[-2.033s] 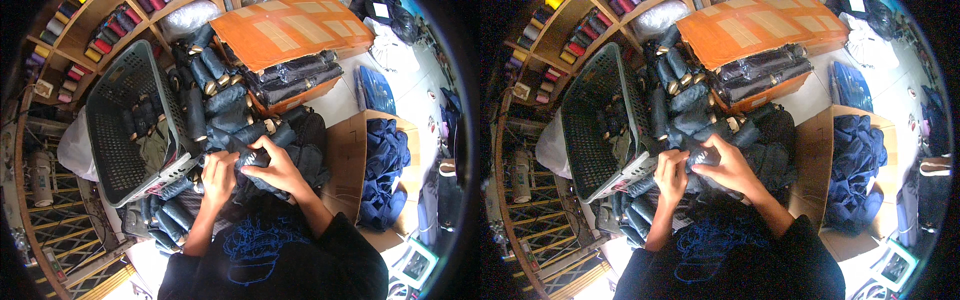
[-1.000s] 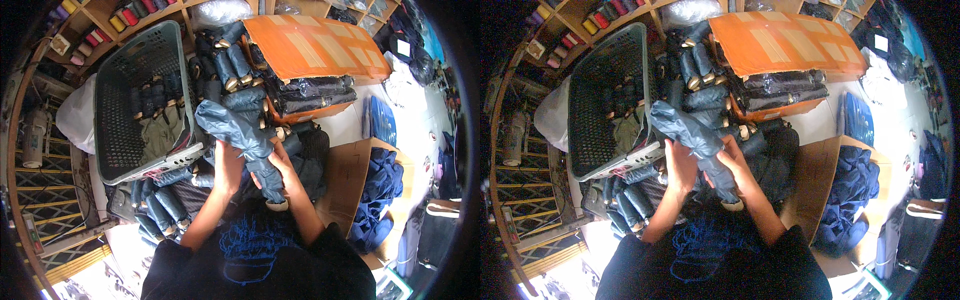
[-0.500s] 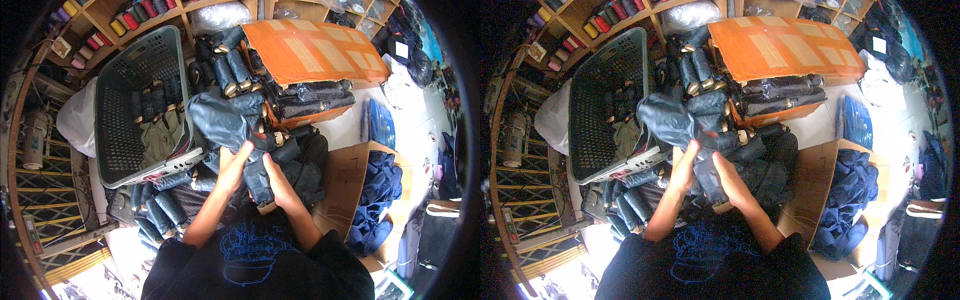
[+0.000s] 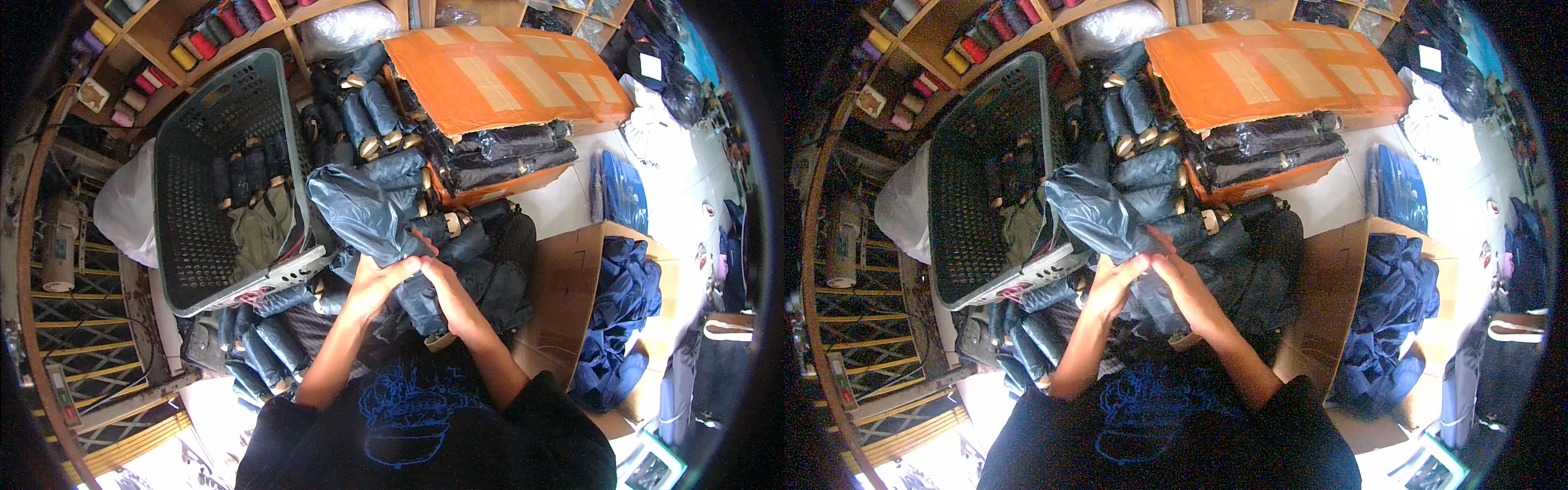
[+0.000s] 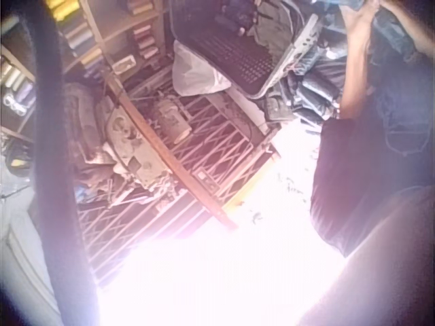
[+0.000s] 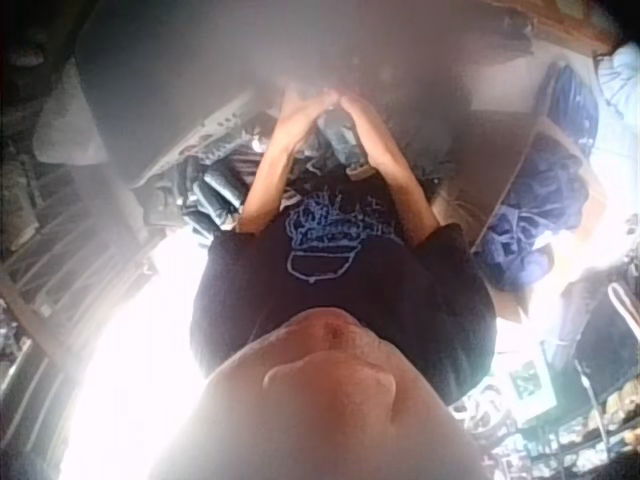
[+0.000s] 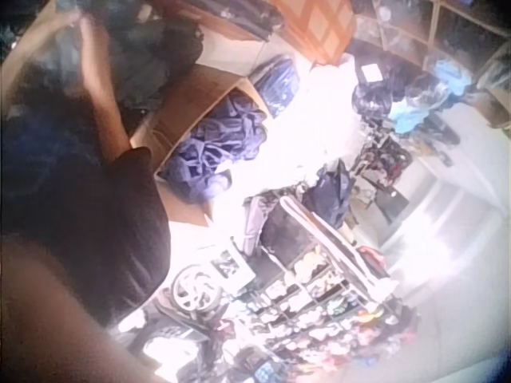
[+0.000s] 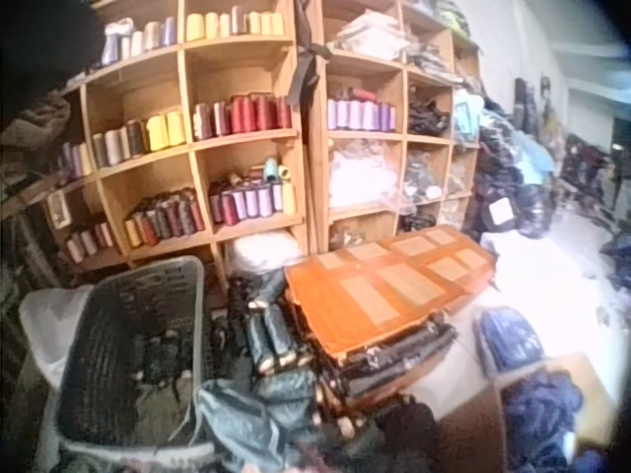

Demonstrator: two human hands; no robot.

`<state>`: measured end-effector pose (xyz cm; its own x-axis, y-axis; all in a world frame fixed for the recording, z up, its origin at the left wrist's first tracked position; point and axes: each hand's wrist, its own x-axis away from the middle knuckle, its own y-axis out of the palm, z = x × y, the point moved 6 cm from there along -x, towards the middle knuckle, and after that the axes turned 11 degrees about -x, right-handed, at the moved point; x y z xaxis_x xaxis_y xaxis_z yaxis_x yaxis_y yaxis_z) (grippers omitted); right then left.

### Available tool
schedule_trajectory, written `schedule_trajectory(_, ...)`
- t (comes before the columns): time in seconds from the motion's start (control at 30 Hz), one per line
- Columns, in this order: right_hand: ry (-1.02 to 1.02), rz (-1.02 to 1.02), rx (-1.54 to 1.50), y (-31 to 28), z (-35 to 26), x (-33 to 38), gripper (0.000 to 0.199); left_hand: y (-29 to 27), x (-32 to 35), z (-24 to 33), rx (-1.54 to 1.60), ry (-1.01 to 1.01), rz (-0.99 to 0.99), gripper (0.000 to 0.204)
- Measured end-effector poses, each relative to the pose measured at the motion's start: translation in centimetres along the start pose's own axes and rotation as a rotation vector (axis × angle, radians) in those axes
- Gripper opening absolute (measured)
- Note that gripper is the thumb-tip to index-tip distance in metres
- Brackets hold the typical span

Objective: The person removes folded dark blue garments from a cardboard box and places them into a plastic basket. Then the person picks up several black plastic-wrapped bundles from a pile, inspects each one, and places them into the same basket.

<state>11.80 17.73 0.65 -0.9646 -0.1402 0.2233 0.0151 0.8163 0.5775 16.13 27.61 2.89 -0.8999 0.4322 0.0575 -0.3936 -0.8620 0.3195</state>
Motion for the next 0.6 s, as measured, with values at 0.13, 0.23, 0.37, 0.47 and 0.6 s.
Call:
schedule_trajectory(0.13, 0.089, 0.105, 0.146, -0.4, 0.8, -0.5, 0.039, 0.2, -0.3, 0.8, 0.241, 0.029, 0.098, 0.048)
schedule_trajectory(0.23, 0.067, 0.056, 0.321, -0.4, 0.3, -0.6, 0.042, 0.4, -0.4, 0.9, 0.188, -0.022, 0.199, 0.04)
schedule_trajectory(0.37, -0.066, 0.056, 0.254, -0.2, -0.3, -1.0, 0.046, 0.5, -0.1, -0.1, 0.132, -0.096, 0.271, 0.029)
schedule_trajectory(0.47, -0.006, 0.042, 0.13, 1.1, -1.2, -0.6, 0.046, 0.1, -0.3, -0.3, 0.191, -0.142, 0.267, 0.028)
schedule_trajectory(0.6, 0.308, 0.023, 0.113, 1.0, -0.9, 0.5, 0.046, -0.1, -1.0, 1.9, 0.171, -0.054, 0.204, 0.025)
